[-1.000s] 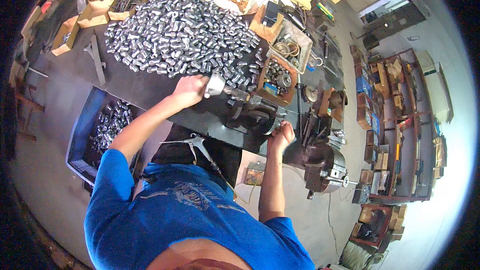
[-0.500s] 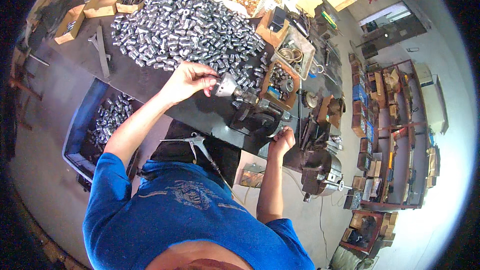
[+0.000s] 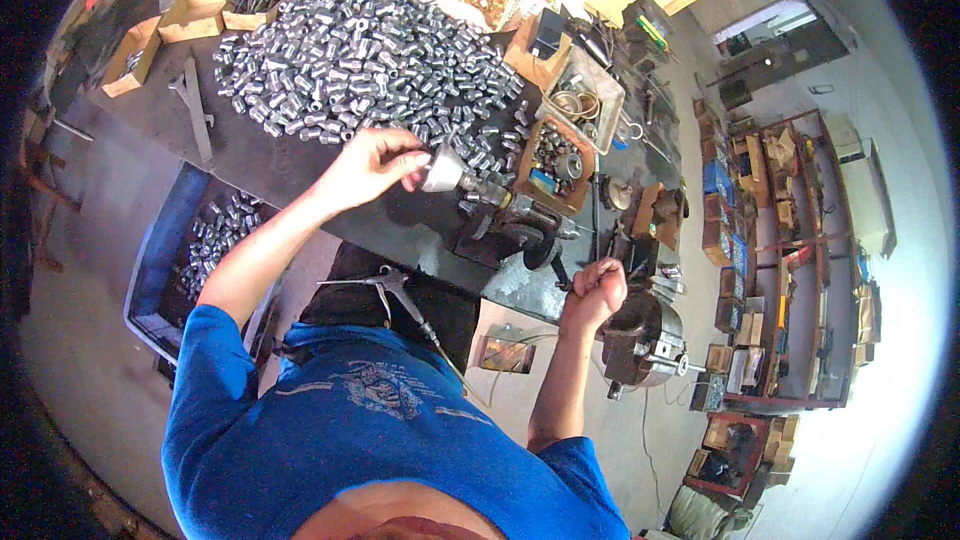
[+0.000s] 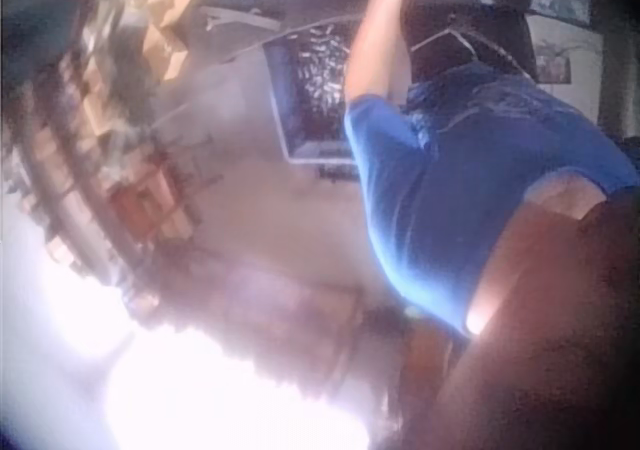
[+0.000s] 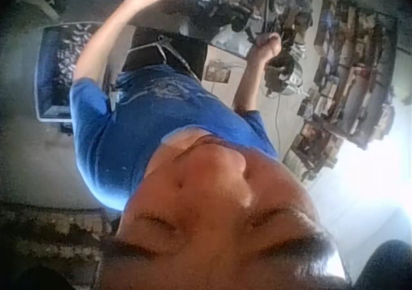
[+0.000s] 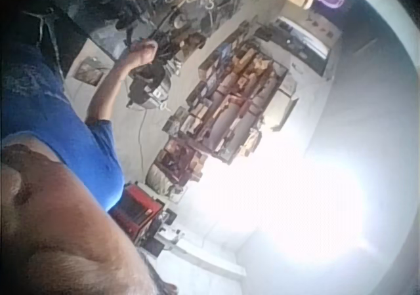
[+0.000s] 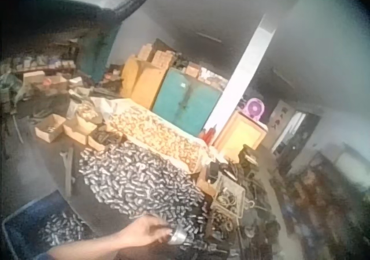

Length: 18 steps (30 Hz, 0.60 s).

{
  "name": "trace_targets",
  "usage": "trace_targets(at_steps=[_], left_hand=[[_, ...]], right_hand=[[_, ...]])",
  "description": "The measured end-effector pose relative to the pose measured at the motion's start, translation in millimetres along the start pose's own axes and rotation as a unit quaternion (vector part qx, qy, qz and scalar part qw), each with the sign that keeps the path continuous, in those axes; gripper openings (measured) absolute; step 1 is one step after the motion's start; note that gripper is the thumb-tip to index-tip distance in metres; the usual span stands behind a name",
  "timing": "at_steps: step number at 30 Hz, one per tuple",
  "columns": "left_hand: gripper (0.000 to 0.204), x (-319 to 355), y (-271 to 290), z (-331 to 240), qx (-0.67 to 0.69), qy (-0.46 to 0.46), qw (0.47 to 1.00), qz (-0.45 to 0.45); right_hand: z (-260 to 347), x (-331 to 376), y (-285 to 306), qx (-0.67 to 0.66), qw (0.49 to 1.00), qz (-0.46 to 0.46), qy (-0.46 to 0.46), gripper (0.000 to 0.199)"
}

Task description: The person repeatedly picks up small metal parts from a pile on the workbench, places them into a bench grinder, and operates the machine to process each part. After each cycle, the person removes the part and returns it to the pile, continuing the sequence.

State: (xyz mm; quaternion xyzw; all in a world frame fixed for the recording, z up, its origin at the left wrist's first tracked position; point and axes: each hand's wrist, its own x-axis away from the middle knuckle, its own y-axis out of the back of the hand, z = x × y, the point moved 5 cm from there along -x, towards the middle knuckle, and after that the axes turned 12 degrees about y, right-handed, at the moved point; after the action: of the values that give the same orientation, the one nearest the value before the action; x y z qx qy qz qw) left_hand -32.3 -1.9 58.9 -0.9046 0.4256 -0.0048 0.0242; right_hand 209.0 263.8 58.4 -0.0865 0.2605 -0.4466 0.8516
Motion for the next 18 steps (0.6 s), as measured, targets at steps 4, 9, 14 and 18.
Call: trace_targets(at_steps=[4,9,14,18], left_hand=[[0.022,6.5,-7.9,-6.0,-0.165,-0.08,0.972,-0.148],[0.035,7.1,-7.4,-13.6,-0.232,-0.108,0.942,-0.22],[0.044,0.3,-1.4,-2.6,-0.147,-0.002,0.974,-0.174],[0.047,-0.6,-3.2,7.1,-0.032,0.076,0.993,-0.085]], right_hand=[[-1.3,-36.6,-11.8,-0.021,0.999,0.001,0.024,0.02],[-34.9,-82.6,-15.6,-0.009,1.0,-0.02,0.022,0.013],[-47.7,-81.5,-31.5,0.092,0.991,-0.08,0.046,0.015],[-48.0,-82.3,-30.2,0.06,0.996,-0.047,0.041,0.015]])
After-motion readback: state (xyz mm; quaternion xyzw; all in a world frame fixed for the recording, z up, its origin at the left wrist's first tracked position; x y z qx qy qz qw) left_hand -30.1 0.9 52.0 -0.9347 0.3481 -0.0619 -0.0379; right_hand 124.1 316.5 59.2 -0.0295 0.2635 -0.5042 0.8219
